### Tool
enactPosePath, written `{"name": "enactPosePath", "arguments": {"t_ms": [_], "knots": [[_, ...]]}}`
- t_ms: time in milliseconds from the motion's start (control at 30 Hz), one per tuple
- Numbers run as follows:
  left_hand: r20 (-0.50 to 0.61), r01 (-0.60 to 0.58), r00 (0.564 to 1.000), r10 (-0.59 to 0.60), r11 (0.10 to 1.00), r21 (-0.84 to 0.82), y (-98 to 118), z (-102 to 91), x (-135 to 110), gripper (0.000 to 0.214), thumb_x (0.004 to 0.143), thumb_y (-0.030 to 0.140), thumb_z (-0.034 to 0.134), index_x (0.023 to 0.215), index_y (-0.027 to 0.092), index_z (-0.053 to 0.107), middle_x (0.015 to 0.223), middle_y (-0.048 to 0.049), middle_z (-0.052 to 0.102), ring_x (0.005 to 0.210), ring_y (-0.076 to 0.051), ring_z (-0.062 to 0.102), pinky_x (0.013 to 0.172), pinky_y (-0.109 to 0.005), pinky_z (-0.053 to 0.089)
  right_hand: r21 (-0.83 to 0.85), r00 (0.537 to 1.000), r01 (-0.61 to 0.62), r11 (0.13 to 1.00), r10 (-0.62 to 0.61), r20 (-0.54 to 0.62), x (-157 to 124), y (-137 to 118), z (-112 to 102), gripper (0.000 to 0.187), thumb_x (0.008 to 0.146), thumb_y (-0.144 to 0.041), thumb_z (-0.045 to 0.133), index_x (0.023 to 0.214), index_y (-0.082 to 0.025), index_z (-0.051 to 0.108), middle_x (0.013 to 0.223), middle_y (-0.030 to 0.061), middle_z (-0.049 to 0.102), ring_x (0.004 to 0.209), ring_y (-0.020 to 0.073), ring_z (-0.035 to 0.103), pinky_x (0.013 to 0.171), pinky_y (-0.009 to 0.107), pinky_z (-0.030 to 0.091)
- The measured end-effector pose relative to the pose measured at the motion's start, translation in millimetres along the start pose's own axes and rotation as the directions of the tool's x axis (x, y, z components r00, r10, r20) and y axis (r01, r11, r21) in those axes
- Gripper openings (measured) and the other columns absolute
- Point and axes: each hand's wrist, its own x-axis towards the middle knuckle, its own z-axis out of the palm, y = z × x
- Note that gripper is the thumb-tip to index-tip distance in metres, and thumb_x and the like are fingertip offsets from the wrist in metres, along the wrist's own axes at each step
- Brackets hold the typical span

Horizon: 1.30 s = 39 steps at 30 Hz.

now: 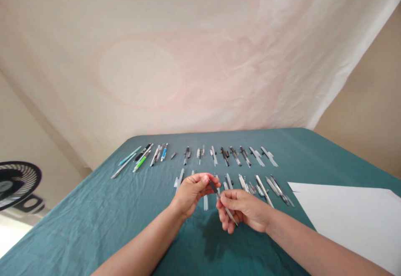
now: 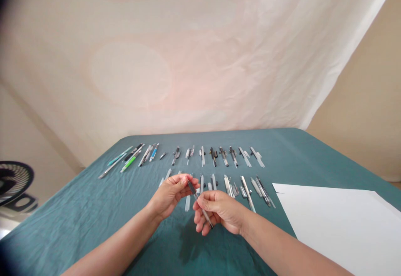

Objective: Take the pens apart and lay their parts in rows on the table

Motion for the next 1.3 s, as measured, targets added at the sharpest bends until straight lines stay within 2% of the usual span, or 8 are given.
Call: {"name": "enactPosePath", "arguments": {"t_ms": [133, 300, 500, 667, 800, 967, 1200, 1300], "knots": [[0.000, 0.000, 1.000, 0.000, 1.000, 0.025, 0.2, 1.7, -0.8, 0.021, 0.075, 0.031, 0.064, 0.084, 0.011, 0.066, 0.090, -0.0110, 0.066, 0.084, -0.022, 0.062, 0.080, -0.036, 0.046, 0.004, 0.996, 0.068, 0.998, -0.067, -0.060, -0.4, 0.9, 3.8, 0.034, 0.074, -0.040, 0.065, 0.085, -0.018, 0.042, 0.075, -0.0004, 0.060, 0.060, 0.0142, 0.063, 0.047, 0.022, 0.048], [-0.037, 0.009, 0.999, -0.009, 1.000, 0.007, 0.6, -0.6, 0.2, 0.021, 0.074, 0.031, 0.065, 0.083, 0.012, 0.066, 0.089, -0.0104, 0.067, 0.085, -0.021, 0.063, 0.078, -0.033, 0.046, 0.043, 0.998, -0.025, 0.999, 0.022, 0.063, -0.1, -1.1, 4.0, 0.041, 0.085, -0.053, 0.042, 0.096, -0.014, 0.050, 0.086, 0.0076, 0.062, 0.064, 0.0136, 0.062, 0.051, 0.025, 0.050], [-0.016, 0.004, 1.000, -0.004, 1.000, -0.003, -0.2, -0.4, 0.5, 0.021, 0.075, 0.030, 0.064, 0.084, 0.011, 0.065, 0.089, -0.0104, 0.067, 0.083, -0.021, 0.063, 0.079, -0.035, 0.047, 0.012, 0.999, 0.024, 1.000, -0.024, -0.023, -1.1, -1.5, 2.7, 0.030, 0.076, -0.040, 0.063, 0.084, -0.017, 0.045, 0.084, 0.0025, 0.059, 0.065, 0.0135, 0.061, 0.047, 0.022, 0.047], [-0.050, 0.015, 0.999, -0.015, 1.000, -0.005, -0.7, -0.5, 0.9, 0.021, 0.076, 0.029, 0.064, 0.085, 0.010, 0.063, 0.089, -0.0109, 0.067, 0.083, -0.020, 0.063, 0.076, -0.031, 0.048, 0.064, 1.000, -0.011, 0.998, 0.012, -0.020, -2.7, -6.9, 8.0, 0.039, 0.085, -0.052, 0.043, 0.096, -0.016, 0.052, 0.072, 0.0003, 0.056, 0.040, 0.0016, 0.037, 0.034, 0.013, 0.021], [-0.105, 0.005, 0.994, -0.010, 0.999, -0.053, 2.4, -3.8, 2.7, 0.022, 0.075, 0.030, 0.064, 0.088, 0.012, 0.061, 0.093, -0.0104, 0.066, 0.086, -0.021, 0.064, 0.077, -0.031, 0.048, 0.073, 0.999, -0.031, 0.997, 0.032, -0.007, -2.3, -10.0, 6.7, 0.033, 0.085, -0.046, 0.049, 0.090, -0.014, 0.054, 0.063, -0.0027, 0.049, 0.040, 0.0005, 0.026, 0.036, 0.014, 0.012], [-0.247, -0.069, 0.968, 0.052, 0.996, -0.061, 7.1, -13.5, 9.3, 0.024, 0.073, 0.030, 0.067, 0.090, 0.015, 0.062, 0.085, -0.0052, 0.065, 0.076, -0.014, 0.063, 0.071, -0.026, 0.049, 0.089, 0.999, 0.027, 0.996, -0.023, -0.038, -1.2, -9.6, 5.2, 0.029, 0.085, -0.044, 0.049, 0.091, -0.016, 0.052, 0.069, -0.0013, 0.050, 0.044, 0.0019, 0.032, 0.038, 0.015, 0.016], [-0.079, -0.036, 0.996, 0.048, 0.988, 0.150, -2.9, 1.0, 1.2, 0.026, 0.074, 0.031, 0.066, 0.091, 0.011, 0.066, 0.072, -0.0037, 0.061, 0.062, -0.009, 0.055, 0.062, -0.023, 0.045, 0.102, 0.998, 0.054, 0.993, -0.050, -0.041, -1.5, -8.8, 6.7, 0.026, 0.088, -0.042, 0.045, 0.092, -0.017, 0.051, 0.068, -0.0005, 0.051, 0.045, 0.0029, 0.036, 0.037, 0.014, 0.019], [-0.100, -0.065, 0.992, 0.082, 0.985, 0.159, -2.9, 4.8, -0.2, 0.023, 0.075, 0.032, 0.064, 0.088, 0.012, 0.065, 0.068, -0.0015, 0.059, 0.061, -0.009, 0.054, 0.060, -0.021, 0.043, 0.091, 0.999, 0.039, 0.995, -0.037, -0.023, -1.5, -6.8, 6.9, 0.027, 0.088, -0.041, 0.045, 0.091, -0.016, 0.052, 0.069, 0.0003, 0.052, 0.046, 0.0045, 0.041, 0.037, 0.015, 0.028]]}}
